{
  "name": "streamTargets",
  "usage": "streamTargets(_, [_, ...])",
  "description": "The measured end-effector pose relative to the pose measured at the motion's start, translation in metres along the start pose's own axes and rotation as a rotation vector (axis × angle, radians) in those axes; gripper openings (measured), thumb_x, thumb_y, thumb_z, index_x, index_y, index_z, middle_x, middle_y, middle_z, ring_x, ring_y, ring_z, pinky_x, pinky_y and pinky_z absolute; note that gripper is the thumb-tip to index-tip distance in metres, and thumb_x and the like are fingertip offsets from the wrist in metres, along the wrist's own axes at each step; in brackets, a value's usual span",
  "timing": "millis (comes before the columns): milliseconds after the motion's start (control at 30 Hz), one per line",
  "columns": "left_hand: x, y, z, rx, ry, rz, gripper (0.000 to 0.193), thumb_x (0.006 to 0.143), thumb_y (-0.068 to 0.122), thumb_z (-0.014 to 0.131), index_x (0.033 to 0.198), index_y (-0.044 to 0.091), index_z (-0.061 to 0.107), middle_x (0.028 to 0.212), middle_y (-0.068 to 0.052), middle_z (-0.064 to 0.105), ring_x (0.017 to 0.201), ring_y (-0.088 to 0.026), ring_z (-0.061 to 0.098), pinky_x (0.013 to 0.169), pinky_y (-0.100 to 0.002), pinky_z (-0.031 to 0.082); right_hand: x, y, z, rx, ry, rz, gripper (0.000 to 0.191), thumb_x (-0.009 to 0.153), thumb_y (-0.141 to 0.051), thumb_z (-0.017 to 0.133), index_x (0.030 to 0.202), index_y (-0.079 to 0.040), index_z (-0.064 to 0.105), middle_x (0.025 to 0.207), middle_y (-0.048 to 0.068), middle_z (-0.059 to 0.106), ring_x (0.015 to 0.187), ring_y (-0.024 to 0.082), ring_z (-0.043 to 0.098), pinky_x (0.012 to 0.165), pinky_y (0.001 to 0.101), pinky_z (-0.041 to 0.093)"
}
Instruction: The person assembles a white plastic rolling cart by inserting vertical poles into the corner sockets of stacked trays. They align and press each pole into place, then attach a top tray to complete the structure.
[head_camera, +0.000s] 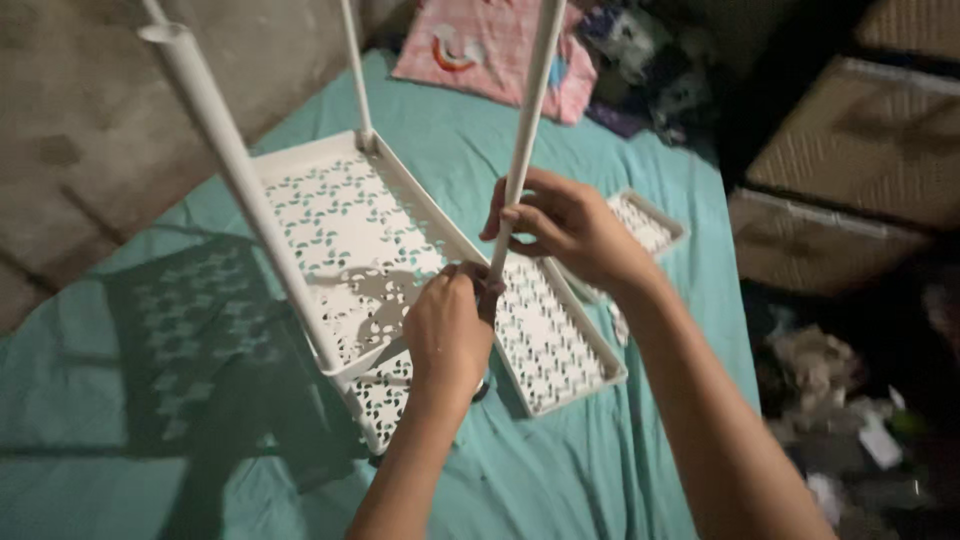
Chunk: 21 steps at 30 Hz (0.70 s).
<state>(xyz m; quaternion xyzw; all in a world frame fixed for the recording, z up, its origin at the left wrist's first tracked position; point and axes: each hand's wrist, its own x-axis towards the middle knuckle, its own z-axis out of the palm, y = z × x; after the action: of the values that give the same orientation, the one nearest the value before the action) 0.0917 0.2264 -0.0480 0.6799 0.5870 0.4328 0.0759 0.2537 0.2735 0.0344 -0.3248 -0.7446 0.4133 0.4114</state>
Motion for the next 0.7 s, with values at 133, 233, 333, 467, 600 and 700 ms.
streamTargets(133, [-0.002,-0.012,-0.003,0.039,0.003,-0.011,0.013,0.089,0.024,0.072,0.095,0.013,0.072,0.093,-0.009,0.071,0.094,-0.031,0.069,0.078,-0.047,0.053,0.003,0.014,0.016,0.081,0.053,0.005,0.019,0.104,-0.013,0.058,0.119,-0.003,0.062,0.101,0.005,0.072,0.099,0.012,0.07,0.088,0.0303,0.062])
streamTargets(233, [-0.005,-0.013,-0.001,0.011,0.024,-0.019,0.01,0.089,0.021,0.07,0.094,0.013,0.073,0.094,-0.009,0.072,0.093,-0.031,0.07,0.078,-0.048,0.053,0.0,0.02,0.021,0.119,0.078,-0.009,0.018,0.104,-0.011,0.057,0.119,-0.002,0.062,0.099,0.007,0.073,0.098,0.012,0.07,0.087,0.0304,0.062])
streamTargets(333, [-0.003,-0.011,0.002,0.052,0.034,-0.012,0.014,0.088,0.023,0.07,0.095,0.01,0.072,0.092,-0.011,0.072,0.093,-0.032,0.069,0.077,-0.048,0.053,0.0,0.023,0.029,0.095,0.175,0.012,0.017,0.102,-0.01,0.06,0.116,-0.001,0.063,0.094,0.007,0.073,0.095,0.012,0.071,0.085,0.0307,0.064])
streamTargets(467, [-0.002,-0.009,0.001,0.075,0.053,-0.021,0.018,0.091,0.027,0.069,0.094,0.009,0.073,0.092,-0.012,0.072,0.093,-0.033,0.069,0.078,-0.049,0.053,-0.002,0.021,0.043,-0.021,0.322,0.0,0.018,0.1,-0.011,0.063,0.114,0.0,0.066,0.09,0.008,0.076,0.089,0.011,0.073,0.082,0.0296,0.066])
streamTargets(600, [-0.004,-0.01,-0.005,0.081,0.057,-0.003,0.023,0.092,0.03,0.068,0.099,0.009,0.073,0.093,-0.014,0.072,0.092,-0.035,0.068,0.077,-0.049,0.053,-0.003,0.016,0.054,-0.005,0.364,-0.078,0.021,0.099,-0.01,0.064,0.117,0.0,0.066,0.091,0.008,0.078,0.088,0.008,0.074,0.08,0.0278,0.066])
streamTargets(700, [-0.006,-0.011,-0.009,0.104,0.053,0.004,0.022,0.094,0.03,0.066,0.098,0.01,0.073,0.094,-0.013,0.072,0.092,-0.035,0.069,0.077,-0.049,0.053,-0.004,0.012,0.055,-0.161,0.376,-0.048,0.02,0.099,-0.012,0.065,0.116,-0.002,0.068,0.088,0.006,0.08,0.083,0.007,0.076,0.075,0.0269,0.064])
